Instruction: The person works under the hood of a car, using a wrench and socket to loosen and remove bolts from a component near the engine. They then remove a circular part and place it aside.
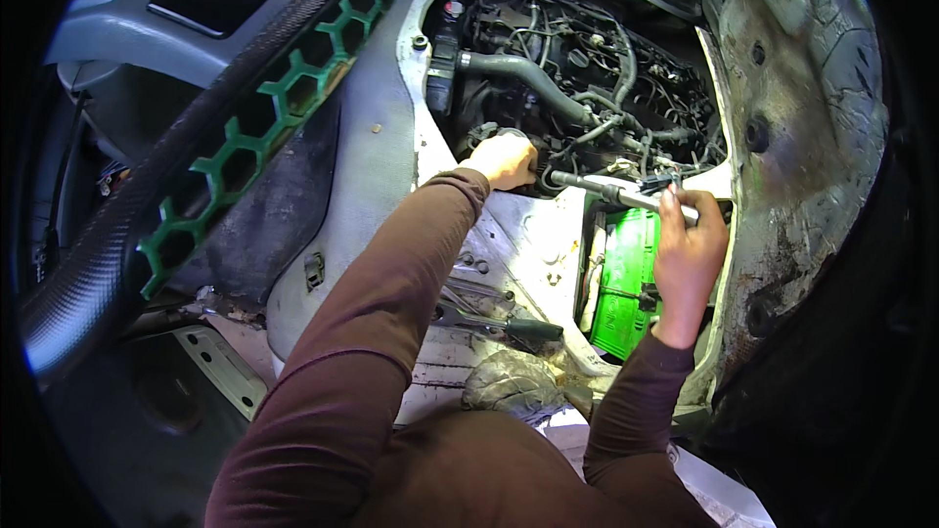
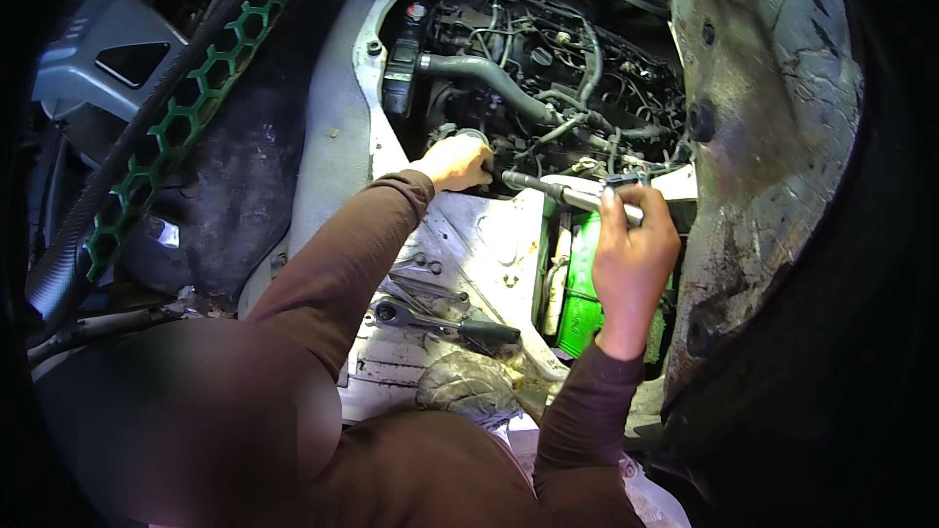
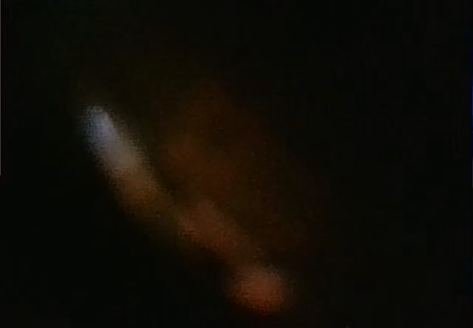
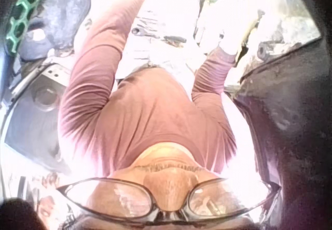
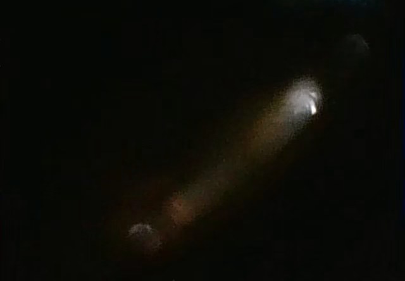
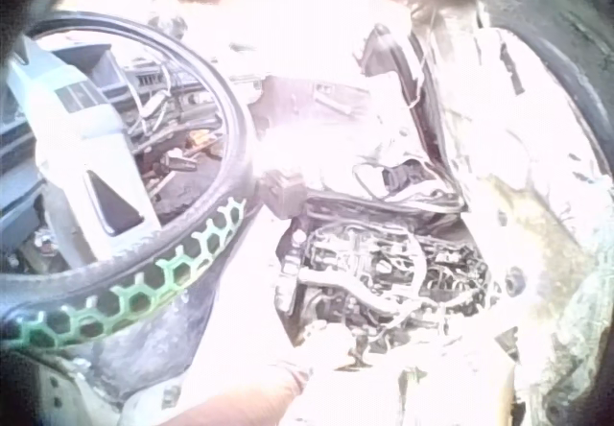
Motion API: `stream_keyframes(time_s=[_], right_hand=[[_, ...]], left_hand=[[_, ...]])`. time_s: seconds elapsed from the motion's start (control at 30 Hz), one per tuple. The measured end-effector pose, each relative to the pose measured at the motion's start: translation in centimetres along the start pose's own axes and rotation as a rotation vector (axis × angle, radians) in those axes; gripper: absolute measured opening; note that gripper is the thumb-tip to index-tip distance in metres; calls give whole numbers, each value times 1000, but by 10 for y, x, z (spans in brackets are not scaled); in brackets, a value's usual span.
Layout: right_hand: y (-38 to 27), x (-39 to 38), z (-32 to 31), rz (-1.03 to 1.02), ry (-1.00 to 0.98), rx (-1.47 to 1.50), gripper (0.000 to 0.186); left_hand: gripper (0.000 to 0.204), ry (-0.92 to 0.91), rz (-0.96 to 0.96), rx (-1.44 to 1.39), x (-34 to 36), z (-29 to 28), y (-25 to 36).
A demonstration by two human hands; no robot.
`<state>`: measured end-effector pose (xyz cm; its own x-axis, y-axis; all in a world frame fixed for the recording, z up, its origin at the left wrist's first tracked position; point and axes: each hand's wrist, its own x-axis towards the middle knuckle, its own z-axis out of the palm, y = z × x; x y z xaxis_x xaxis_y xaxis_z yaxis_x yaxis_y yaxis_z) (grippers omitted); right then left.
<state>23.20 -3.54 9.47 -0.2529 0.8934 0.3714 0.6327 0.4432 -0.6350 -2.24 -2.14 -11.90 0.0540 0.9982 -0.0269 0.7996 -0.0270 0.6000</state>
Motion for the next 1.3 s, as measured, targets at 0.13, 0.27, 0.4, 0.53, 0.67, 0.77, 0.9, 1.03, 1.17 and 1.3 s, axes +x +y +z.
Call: stream_keyframes(time_s=[0.13, 0.27, 0.4, 0.53, 0.67, 0.77, 0.9, 1.03, 1.17, 1.3], right_hand=[[15, -23, -4, 7, -56, 137, 11], [18, -45, 0, 55, -152, 220, 13], [15, -59, 3, 55, -186, 228, 14], [-11, -58, 22, -33, -220, 291, 10], [-31, -38, 31, -164, -209, 168, 12], [-40, -17, 41, -178, -202, 64, 14], [-37, 14, 64, -173, -239, 3, 14], [-26, 29, 99, -213, -299, 4, 12], [-22, 30, 110, -223, -325, 13, 13], [-22, 38, 118, -243, -337, -21, 13]], left_hand=[[26, 300, -43, -157, -27, -7, 22], [24, 627, -229, -353, -115, -52, 32], [31, 908, -634, -420, -212, -104, -34], [50, 463, -1134, 217, -339, -51, -220], [48, 253, -1180, 53, -405, 0, -319], [48, 405, -1157, 45, -380, 19, -338], [56, 361, -1173, 123, -337, 10, -350], [52, 441, -1244, 283, -355, 31, -388], [68, 297, -1066, 361, -378, 24, -392], [55, 486, -1169, 137, -312, -13, -296]])
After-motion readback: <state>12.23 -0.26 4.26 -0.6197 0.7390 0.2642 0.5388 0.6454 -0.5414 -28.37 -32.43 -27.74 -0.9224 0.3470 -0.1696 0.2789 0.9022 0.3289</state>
